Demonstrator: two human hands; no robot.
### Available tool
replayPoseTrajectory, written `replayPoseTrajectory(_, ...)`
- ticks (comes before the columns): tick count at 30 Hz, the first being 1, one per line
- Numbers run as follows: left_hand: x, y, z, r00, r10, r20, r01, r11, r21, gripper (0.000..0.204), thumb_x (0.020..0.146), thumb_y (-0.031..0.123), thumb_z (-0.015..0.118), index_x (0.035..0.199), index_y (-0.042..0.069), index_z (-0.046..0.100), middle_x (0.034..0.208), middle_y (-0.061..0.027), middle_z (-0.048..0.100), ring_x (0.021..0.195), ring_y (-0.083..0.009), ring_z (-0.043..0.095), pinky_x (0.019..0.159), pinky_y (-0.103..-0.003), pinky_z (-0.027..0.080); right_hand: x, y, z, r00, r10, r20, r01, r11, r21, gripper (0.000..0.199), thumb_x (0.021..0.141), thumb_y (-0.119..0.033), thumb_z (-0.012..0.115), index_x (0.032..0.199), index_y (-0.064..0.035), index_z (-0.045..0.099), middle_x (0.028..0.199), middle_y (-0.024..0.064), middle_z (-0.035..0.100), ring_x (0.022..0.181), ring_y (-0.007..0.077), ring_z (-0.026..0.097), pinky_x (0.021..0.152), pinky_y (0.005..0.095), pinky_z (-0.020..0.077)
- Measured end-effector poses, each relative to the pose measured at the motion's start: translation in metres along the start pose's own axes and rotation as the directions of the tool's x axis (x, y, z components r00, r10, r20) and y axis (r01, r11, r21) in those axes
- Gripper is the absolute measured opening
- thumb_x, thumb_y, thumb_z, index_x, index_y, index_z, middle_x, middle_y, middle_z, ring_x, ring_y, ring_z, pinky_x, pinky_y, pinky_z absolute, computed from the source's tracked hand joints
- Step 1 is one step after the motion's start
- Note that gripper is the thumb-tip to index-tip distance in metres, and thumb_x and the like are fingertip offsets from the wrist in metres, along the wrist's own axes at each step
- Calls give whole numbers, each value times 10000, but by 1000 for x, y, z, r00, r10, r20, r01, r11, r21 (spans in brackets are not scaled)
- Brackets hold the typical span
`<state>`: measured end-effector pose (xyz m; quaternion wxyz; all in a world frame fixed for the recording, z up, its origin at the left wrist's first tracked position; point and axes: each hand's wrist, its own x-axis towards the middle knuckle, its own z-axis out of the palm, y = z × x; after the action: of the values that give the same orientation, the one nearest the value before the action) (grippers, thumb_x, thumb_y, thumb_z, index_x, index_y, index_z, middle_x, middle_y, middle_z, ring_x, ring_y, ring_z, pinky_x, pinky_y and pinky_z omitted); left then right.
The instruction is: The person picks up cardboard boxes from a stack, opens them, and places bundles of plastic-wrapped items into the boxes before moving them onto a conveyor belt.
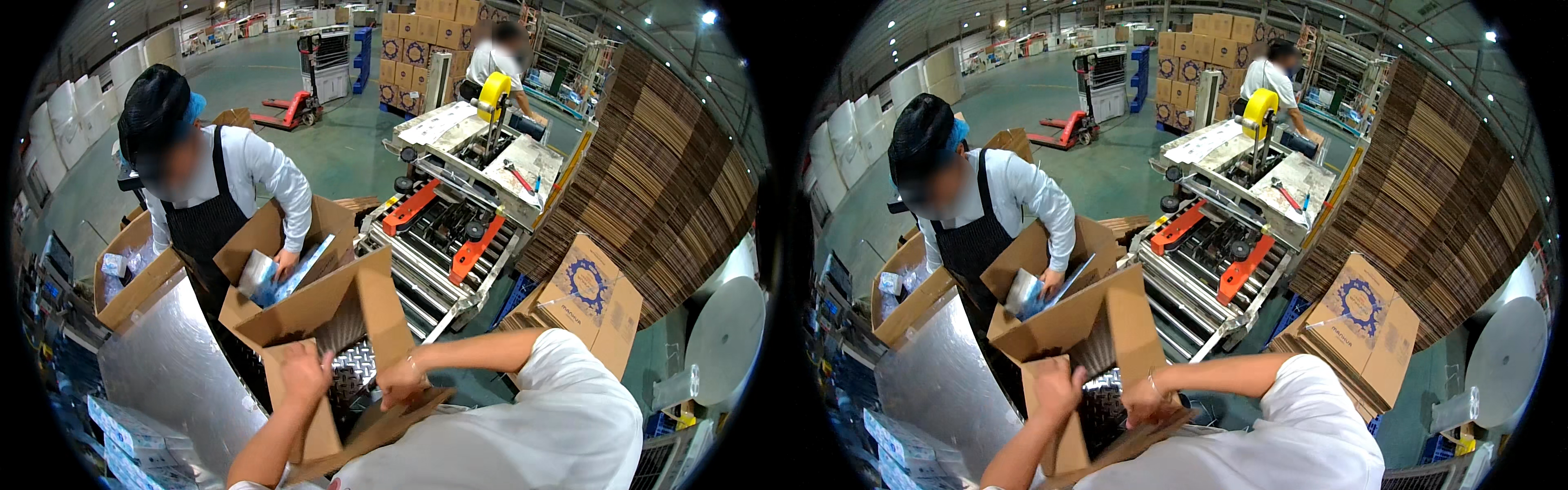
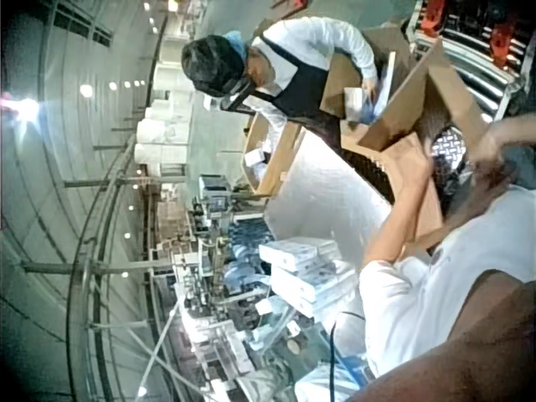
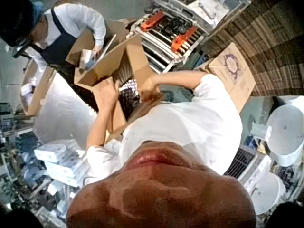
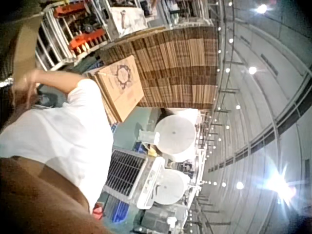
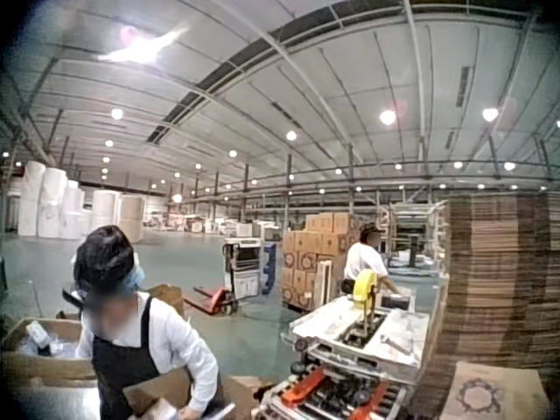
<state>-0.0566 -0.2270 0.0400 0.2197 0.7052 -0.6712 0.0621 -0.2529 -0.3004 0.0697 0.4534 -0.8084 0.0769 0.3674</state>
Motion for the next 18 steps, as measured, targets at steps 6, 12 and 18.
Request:
replayPoseTrajectory(6, -67, -16, -30, 120, 807, 578, 234, 543, -807, 707, 842, 576, 385, 1348, 90, 293, 1398, -184, 237, 1305, -302, 200, 1061, -365, 155, 49, 45, 15, 996, -75, -51, 71, 996, -62, 300, 816, -265, 541, 721, 2, 639, 677, 109, 621, 581, 246, 529, 600, 382, 437)
replayPoseTrajectory(12, -65, -63, -8, 773, 163, 613, -262, 962, 74, 704, 676, 584, 600, 1160, 76, 532, 1289, -226, 375, 1245, -377, 279, 999, -592, 87, -14, -24, -107, 820, -229, -524, 496, 741, 452, 117, 860, -144, 456, 845, -46, 519, 721, 32, 548, 689, 157, 552, 616, 287, 452)
replayPoseTrajectory(18, -83, -26, -39, 277, 354, 893, 567, 690, -450, 700, 833, 622, 328, 1244, 71, 461, 1307, -157, 411, 1297, -294, 225, 1045, -500, 75, 29, -24, -113, 147, -711, -688, -130, 675, -726, 628, 749, -444, 571, 1119, 42, 427, 1027, 213, 491, 993, 358, 446, 923, 469, 293)
